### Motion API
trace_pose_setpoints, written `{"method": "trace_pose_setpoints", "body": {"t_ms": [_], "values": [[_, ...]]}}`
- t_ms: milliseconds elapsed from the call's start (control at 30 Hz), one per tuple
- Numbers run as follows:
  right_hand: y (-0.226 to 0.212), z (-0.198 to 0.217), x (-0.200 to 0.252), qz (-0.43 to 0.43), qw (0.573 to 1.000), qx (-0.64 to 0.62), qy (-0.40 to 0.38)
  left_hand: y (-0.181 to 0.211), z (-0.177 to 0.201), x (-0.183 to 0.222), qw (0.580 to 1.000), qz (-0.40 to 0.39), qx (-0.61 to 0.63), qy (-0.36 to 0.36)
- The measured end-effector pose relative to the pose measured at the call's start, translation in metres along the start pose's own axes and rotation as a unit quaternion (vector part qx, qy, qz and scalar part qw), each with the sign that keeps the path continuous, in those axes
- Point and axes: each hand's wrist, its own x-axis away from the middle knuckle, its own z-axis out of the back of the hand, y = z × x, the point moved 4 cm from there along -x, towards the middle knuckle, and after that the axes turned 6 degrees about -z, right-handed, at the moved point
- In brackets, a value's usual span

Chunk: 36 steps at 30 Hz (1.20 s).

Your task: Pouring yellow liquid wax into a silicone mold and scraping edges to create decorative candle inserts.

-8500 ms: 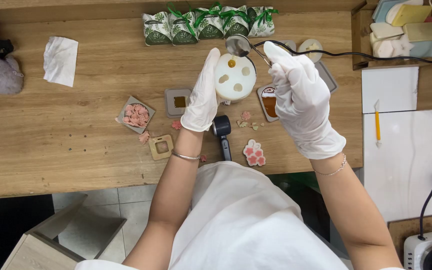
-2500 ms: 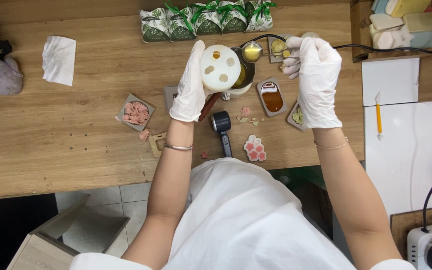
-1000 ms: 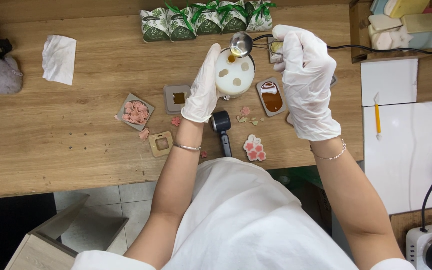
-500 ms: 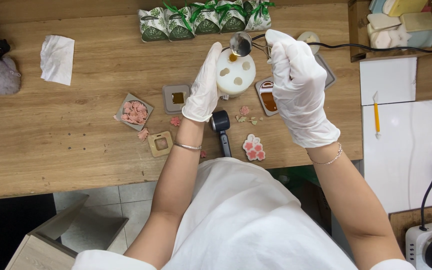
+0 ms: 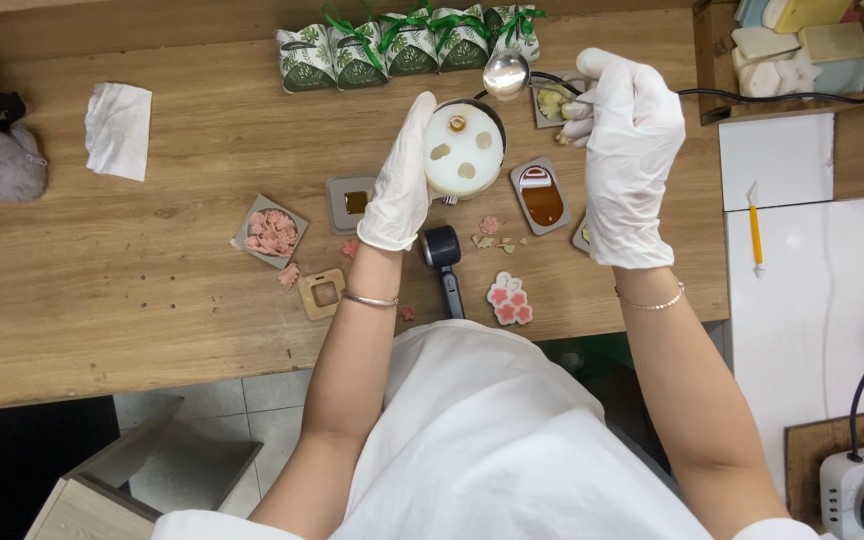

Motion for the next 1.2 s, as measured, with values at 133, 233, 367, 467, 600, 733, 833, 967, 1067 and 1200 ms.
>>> {"method": "trace_pose_setpoints", "body": {"t_ms": [133,233,367,467,600,733,833,967,1067,1200], "values": [[0.048,-0.005,-0.013,-0.082,0.997,-0.003,0.015,0.007,0.007,-0.002,0.999,-0.006,-0.041,-0.028],[0.078,-0.018,-0.009,-0.156,0.987,-0.036,0.003,0.021,0.001,-0.006,0.998,0.053,0.009,0.015],[0.114,-0.038,-0.001,-0.221,0.974,-0.02,-0.039,0.049,-0.021,-0.006,0.984,0.165,0.046,0.054],[0.123,-0.048,0.007,-0.25,0.966,-0.013,-0.07,0.061,-0.029,-0.006,0.979,0.191,0.022,0.06],[0.121,-0.04,0.015,-0.164,0.979,0.055,-0.107,0.077,-0.039,-0.004,0.979,0.189,-0.012,0.078],[0.108,0.021,0.017,-0.06,0.976,0.197,-0.065,0.075,-0.04,-0.003,0.98,0.183,-0.023,0.077],[0.133,0.097,0.01,-0.126,0.966,0.225,0.031,0.073,-0.038,0.0,0.976,0.189,-0.035,0.106],[0.248,0.237,-0.007,-0.103,0.906,0.383,0.148,0.066,-0.032,-0.001,0.976,0.19,-0.004,0.107],[0.28,0.313,-0.013,-0.172,0.877,0.399,0.205,0.061,-0.029,0.0,0.973,0.193,-0.011,0.128],[0.318,0.374,-0.017,-0.101,0.806,0.552,0.189,0.054,-0.02,0.002,0.978,0.154,-0.04,0.136]]}}
